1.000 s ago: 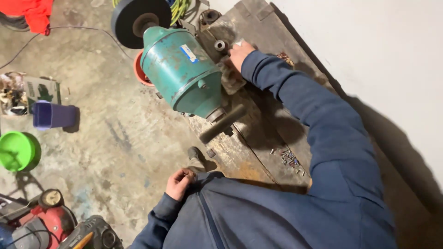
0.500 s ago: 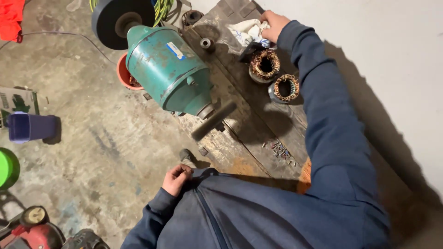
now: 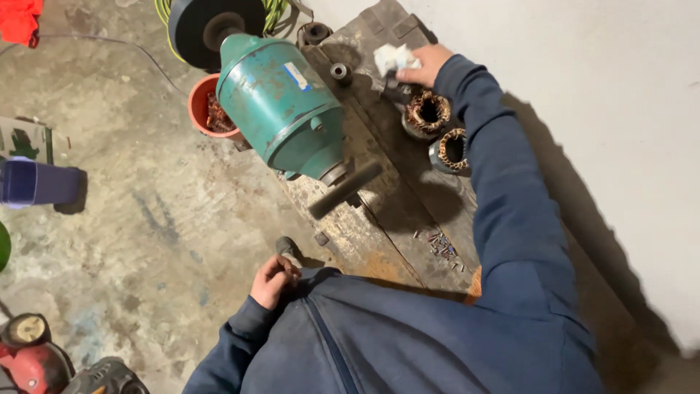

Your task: Polishing small metal bolts using a bench grinder equipped with a wire wheel.

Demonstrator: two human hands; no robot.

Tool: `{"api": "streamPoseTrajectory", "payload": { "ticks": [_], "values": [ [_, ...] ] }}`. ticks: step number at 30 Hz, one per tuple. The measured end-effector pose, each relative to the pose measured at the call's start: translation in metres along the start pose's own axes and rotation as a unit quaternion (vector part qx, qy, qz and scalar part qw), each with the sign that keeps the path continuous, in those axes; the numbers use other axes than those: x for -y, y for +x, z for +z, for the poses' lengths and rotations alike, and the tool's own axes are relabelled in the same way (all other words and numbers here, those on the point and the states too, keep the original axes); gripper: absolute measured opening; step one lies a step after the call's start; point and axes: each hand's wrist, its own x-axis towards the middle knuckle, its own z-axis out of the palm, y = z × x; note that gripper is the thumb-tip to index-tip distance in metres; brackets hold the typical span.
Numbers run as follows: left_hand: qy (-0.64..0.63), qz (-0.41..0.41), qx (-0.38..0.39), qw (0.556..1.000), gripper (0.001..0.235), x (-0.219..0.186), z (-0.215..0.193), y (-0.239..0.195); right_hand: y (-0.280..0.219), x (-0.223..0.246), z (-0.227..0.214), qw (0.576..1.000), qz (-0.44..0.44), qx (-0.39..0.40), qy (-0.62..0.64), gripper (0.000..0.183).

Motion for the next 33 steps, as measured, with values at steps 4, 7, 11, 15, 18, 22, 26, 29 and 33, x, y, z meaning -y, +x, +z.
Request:
{"api": "streamPoseTrajectory", "payload": {
  "ticks": [4, 7, 11, 15, 18, 22, 26, 29, 33],
  "values": [
    [-0.040, -0.038, -0.002, 0.998, 0.016, -0.010, 0.000, -0.001, -0.020, -0.052, 0.001, 0.972, 0.071, -0.173, 0.143, 0.048],
    [0.018, -0.001, 0.046, 0.999, 0.024, -0.002, -0.004, 0.005, -0.058, -0.134, 0.019, 0.653, -0.189, -0.305, 0.667, 0.032],
    [-0.058, -0.034, 0.141, 0.988, 0.021, 0.008, -0.015, 0.027, -0.225, -0.035, 0.022, 0.647, -0.097, -0.497, 0.570, 0.033],
    [-0.051, -0.070, 0.267, 0.960, 0.018, 0.024, -0.024, 0.059, -0.353, 0.147, 0.034, 0.746, 0.092, -0.372, 0.545, 0.028],
    [0.042, -0.088, 0.255, 0.962, 0.028, 0.019, -0.006, 0.057, -0.415, 0.114, 0.203, 0.776, 0.239, -0.291, 0.506, 0.015],
    [0.151, -0.075, 0.319, 0.933, 0.035, -0.009, 0.019, 0.035, -0.383, 0.246, 0.296, 0.795, 0.203, -0.141, 0.554, 0.031],
    [0.134, -0.085, 0.350, 0.923, 0.040, 0.003, -0.043, 0.033, -0.325, 0.298, 0.408, 0.722, 0.299, -0.109, 0.615, 0.040],
    [0.076, -0.103, 0.316, 0.940, 0.037, 0.007, -0.129, 0.025, -0.266, 0.378, 0.413, 0.736, 0.268, -0.157, 0.602, 0.035],
    [0.101, -0.037, 0.247, 0.963, 0.036, -0.022, -0.294, 0.010, -0.158, 0.492, 0.403, 0.798, 0.159, -0.251, 0.524, 0.030]
  ]
}}
